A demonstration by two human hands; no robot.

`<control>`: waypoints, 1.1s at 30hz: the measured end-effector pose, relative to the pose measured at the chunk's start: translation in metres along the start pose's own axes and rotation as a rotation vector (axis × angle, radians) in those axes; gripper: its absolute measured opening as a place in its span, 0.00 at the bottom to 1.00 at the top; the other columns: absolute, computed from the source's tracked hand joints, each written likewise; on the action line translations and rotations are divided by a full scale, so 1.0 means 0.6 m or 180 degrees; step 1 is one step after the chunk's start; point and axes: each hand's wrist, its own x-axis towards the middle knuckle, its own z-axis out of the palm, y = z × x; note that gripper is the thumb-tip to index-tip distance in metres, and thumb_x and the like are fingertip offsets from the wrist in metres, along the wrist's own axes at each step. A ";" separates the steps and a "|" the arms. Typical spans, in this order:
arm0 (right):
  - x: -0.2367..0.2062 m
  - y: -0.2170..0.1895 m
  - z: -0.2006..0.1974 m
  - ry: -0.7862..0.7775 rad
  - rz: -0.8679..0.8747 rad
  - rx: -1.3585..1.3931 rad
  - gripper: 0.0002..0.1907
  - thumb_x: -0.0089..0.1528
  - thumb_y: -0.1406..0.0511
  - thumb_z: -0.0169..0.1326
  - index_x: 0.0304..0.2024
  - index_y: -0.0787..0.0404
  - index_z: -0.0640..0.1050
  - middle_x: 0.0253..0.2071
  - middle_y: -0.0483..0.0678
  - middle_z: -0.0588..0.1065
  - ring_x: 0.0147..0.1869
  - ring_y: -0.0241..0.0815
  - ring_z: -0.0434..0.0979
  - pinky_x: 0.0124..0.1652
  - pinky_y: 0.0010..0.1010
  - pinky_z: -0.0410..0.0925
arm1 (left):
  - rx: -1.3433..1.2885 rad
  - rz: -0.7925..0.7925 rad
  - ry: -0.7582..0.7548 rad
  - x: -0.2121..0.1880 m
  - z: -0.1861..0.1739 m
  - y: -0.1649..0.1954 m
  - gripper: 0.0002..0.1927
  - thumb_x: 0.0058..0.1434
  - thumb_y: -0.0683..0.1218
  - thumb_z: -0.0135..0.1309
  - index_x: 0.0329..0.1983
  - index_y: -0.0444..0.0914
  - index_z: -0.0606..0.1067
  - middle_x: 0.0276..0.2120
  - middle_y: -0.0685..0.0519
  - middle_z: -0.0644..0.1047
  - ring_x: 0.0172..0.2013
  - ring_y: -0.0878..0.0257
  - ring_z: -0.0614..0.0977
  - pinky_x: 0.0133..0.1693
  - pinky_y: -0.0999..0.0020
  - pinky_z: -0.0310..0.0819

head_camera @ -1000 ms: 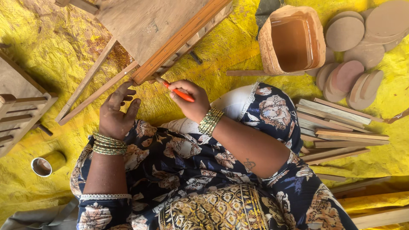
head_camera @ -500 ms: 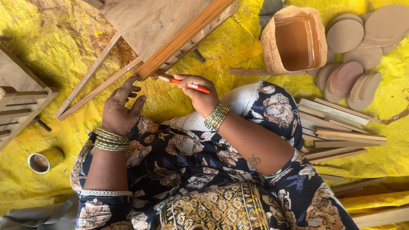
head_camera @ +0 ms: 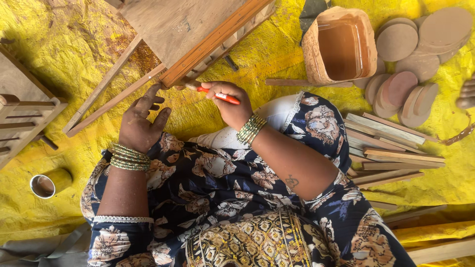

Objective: The person sits on a yellow tarp on the floor and applies stain to miniature wooden furniture pieces with a brush, dipping the brush into a container of stain and coating the surfaces of small wooden chairs, repositioning and turning the pieces to reach different sides.

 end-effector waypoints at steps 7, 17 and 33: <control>-0.006 -0.020 0.000 0.0464 -0.0570 -0.0669 0.10 0.60 0.80 0.55 0.35 0.61 0.79 0.49 0.50 0.82 0.54 0.40 0.82 0.54 0.30 0.75 | 0.0065 0.0053 0.0010 0.000 -0.001 0.000 0.35 0.62 0.45 0.64 0.72 0.43 0.66 0.47 0.45 0.81 0.47 0.52 0.83 0.49 0.58 0.78; 0.013 -0.023 0.012 -0.0066 -0.0515 -0.1199 0.06 0.58 0.74 0.60 0.36 0.61 0.79 0.43 0.51 0.81 0.49 0.48 0.83 0.49 0.33 0.75 | 0.0020 0.0045 0.0009 0.003 -0.003 0.003 0.36 0.61 0.46 0.63 0.72 0.44 0.66 0.48 0.45 0.81 0.46 0.53 0.84 0.48 0.58 0.79; 0.023 -0.030 0.016 -0.0485 -0.1049 -0.1479 0.09 0.62 0.71 0.59 0.44 0.61 0.77 0.49 0.54 0.78 0.55 0.55 0.79 0.54 0.40 0.73 | 0.0142 -0.0094 -0.0151 0.011 -0.005 0.004 0.37 0.63 0.51 0.60 0.75 0.49 0.61 0.51 0.44 0.80 0.47 0.48 0.83 0.49 0.56 0.78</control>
